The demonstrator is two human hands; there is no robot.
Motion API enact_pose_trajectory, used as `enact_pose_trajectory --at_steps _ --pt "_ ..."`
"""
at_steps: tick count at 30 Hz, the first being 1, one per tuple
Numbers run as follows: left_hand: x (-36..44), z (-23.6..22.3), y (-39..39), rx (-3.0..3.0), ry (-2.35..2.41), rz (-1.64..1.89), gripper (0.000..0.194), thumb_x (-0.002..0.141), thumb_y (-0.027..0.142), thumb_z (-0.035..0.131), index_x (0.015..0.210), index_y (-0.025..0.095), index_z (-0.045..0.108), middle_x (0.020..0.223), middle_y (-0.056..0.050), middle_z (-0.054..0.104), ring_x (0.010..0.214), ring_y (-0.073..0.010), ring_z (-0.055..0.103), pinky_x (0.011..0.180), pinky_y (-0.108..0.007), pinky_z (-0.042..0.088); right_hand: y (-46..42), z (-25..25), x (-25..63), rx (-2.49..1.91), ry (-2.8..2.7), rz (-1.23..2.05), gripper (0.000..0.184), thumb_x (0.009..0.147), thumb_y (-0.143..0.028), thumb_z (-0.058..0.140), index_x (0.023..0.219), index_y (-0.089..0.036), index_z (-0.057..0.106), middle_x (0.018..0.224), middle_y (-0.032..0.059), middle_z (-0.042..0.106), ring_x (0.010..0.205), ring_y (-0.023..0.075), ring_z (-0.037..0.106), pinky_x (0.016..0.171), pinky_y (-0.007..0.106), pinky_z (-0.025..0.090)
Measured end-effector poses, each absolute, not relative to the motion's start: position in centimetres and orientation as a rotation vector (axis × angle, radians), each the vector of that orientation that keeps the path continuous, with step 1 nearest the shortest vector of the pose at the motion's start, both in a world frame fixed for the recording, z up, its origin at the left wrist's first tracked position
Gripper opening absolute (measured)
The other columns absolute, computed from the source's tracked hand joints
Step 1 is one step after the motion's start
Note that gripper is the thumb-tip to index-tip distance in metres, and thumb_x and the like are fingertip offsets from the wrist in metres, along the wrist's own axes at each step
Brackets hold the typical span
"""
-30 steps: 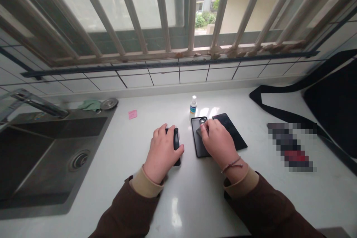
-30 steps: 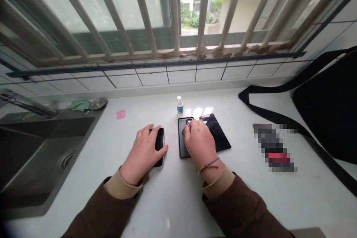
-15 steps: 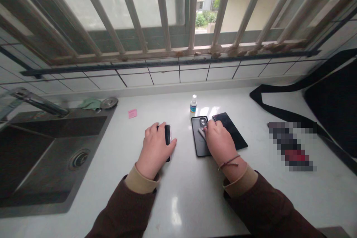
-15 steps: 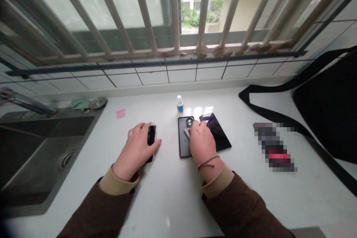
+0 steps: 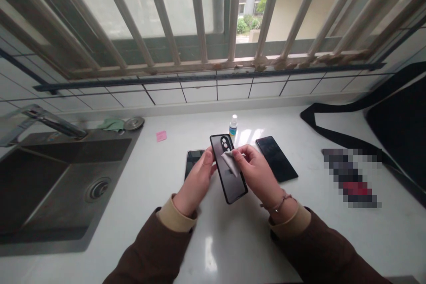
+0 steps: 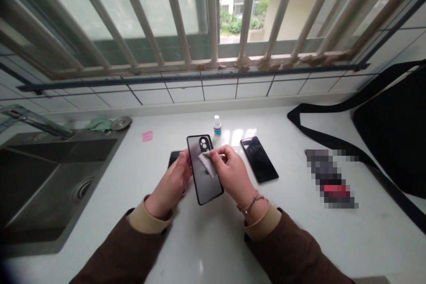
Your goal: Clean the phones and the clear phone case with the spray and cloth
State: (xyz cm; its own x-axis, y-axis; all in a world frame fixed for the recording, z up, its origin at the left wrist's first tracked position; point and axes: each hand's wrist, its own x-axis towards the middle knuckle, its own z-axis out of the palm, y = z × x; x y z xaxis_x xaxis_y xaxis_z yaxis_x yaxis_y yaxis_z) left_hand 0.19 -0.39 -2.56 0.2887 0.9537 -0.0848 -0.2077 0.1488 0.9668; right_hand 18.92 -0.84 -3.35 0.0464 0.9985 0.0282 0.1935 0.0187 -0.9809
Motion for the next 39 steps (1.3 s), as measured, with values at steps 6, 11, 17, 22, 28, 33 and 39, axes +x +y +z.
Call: enact_pose_trajectory --at_steps 6,11,17,22,28,33,39 --pt "2.0 -2.6 -1.6 0.527 0.684 0.985 0.065 0.107 0.064 0.049 0.142 0.014 0.070 0.133 -0.017 0.078 0.136 -0.0349 0.067 0.119 -0.049 0.051 -1.8 -3.6 17.5 -1.250 -1.371 1.075 0.039 0.104 -0.059 0.064 0.097 -0.021 0.064 0.115 0.0108 0.074 0.089 0.0205 0.070 0.078 0.032 0.055" --pt "2.0 -1.6 -0.9 0.339 0.677 0.967 0.061 0.111 0.055 0.040 0.135 0.009 0.073 0.126 -0.017 0.080 0.126 -0.0331 0.074 0.115 -0.049 0.055 -2.2 -2.5 17.8 -1.326 -1.537 0.682 0.028 0.108 -0.046 0.059 0.096 -0.021 0.064 0.108 0.0110 0.069 0.108 0.0264 0.065 0.090 0.038 0.052" --pt "0.5 -1.5 0.2 0.327 0.752 1.035 0.065 0.108 0.061 0.044 0.127 0.008 0.076 0.119 -0.017 0.082 0.109 -0.0288 0.078 0.104 -0.043 0.061 -2.7 -1.4 18.1 -1.003 -1.291 1.385 0.042 0.102 -0.065 0.064 0.096 -0.024 0.055 0.081 -0.0008 0.060 0.066 0.0144 0.053 0.058 0.027 0.045" --pt "0.6 -1.4 0.0 0.323 0.763 1.038 0.059 0.108 0.057 0.046 0.137 0.012 0.072 0.134 -0.017 0.077 0.114 -0.0269 0.077 0.103 -0.040 0.061 -3.0 -0.8 18.0 -0.773 -1.383 1.755 0.041 0.091 -0.054 0.083 0.099 -0.022 0.060 0.081 -0.0027 0.063 0.066 0.0125 0.057 0.059 0.025 0.048" --pt "1.0 -1.6 -0.3 0.314 0.744 0.939 0.058 0.110 0.057 0.045 0.135 0.013 0.073 0.126 -0.018 0.080 0.104 -0.0244 0.079 0.092 -0.036 0.064 -2.8 -0.4 18.4 -0.892 -2.050 1.150 0.013 0.091 -0.016 0.083 0.102 -0.021 0.078 0.093 0.0026 0.080 0.080 0.0162 0.070 0.078 0.030 0.055" --pt "0.6 -1.2 -0.5 0.363 0.709 0.906 0.060 0.109 0.061 0.044 0.141 0.018 0.070 0.130 -0.016 0.078 0.092 -0.0240 0.079 0.085 -0.038 0.065 -2.7 0.0 19.0 -0.553 -1.987 1.458 0.014 0.091 -0.030 0.087 0.098 -0.019 0.081 0.089 0.0021 0.080 0.074 0.0138 0.070 0.071 0.026 0.054" --pt "0.8 -1.1 -0.7 0.325 0.689 0.907 0.060 0.110 0.059 0.042 0.158 0.025 0.055 0.127 -0.014 0.079 0.101 -0.0247 0.079 0.088 -0.038 0.064 -2.8 -1.0 18.3 -0.818 -1.927 1.330 0.010 0.089 -0.023 0.088 0.095 -0.019 0.080 0.081 -0.0003 0.077 0.070 0.0132 0.065 0.066 0.026 0.049"
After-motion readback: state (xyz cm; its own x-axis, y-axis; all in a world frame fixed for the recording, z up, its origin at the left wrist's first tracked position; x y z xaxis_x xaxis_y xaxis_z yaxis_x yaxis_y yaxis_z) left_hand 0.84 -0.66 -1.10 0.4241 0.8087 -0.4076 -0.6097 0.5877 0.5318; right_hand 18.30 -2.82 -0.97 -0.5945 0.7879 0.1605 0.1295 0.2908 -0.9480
